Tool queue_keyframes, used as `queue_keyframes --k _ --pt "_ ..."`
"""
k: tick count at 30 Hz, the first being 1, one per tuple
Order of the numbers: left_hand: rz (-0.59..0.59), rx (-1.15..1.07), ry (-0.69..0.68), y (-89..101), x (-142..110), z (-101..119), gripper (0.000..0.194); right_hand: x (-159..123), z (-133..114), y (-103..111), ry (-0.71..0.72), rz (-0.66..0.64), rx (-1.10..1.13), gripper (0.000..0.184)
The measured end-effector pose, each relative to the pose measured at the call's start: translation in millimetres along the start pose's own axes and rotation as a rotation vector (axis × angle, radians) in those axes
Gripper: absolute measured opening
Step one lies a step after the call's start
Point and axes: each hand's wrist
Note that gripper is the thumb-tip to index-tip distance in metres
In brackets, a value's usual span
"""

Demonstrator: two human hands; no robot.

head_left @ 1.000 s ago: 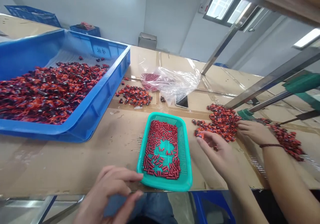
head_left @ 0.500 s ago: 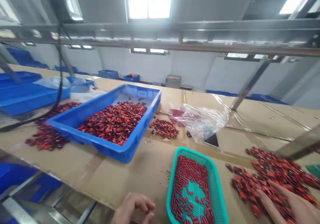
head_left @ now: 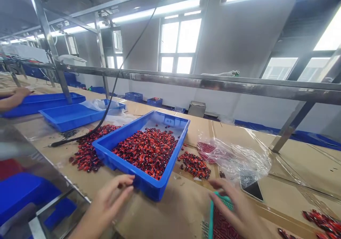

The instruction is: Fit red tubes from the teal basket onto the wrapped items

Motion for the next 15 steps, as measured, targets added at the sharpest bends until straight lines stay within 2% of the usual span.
queue_keyframes --k 1,3,5,7,11,15 --pt "-0.030 0.028 0.014 5.5 24 -7 0.049 27 -19 -17 0.037 -0.062 0.025 0.032" --pt "-0.061 0.079 0.037 4.0 71 -20 0.042 77 -46 -55 0.079 -0.152 0.039 0.026" --pt "-0.105 0.154 0.070 -11.3 112 -33 0.030 121 -60 -96 0.090 -0.239 0.005 0.022" --pt "-0.138 0.248 0.116 -33.7 142 -46 0.032 155 -66 -133 0.063 -0.306 -0.065 0.028" --pt "-0.172 0.447 0.297 -72.6 172 -70 0.043 201 -63 -185 -0.103 -0.364 -0.221 0.037" --pt "-0.258 0.576 0.518 -90.7 187 -95 0.043 227 -53 -213 -0.315 -0.403 -0.310 0.039"
Point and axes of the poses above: each hand's wrist, its own x-axis towards the middle knuckle, its own y-axis out of the back of the hand, z = x × y, and after that the axes turned 7 degrees about z, right-handed
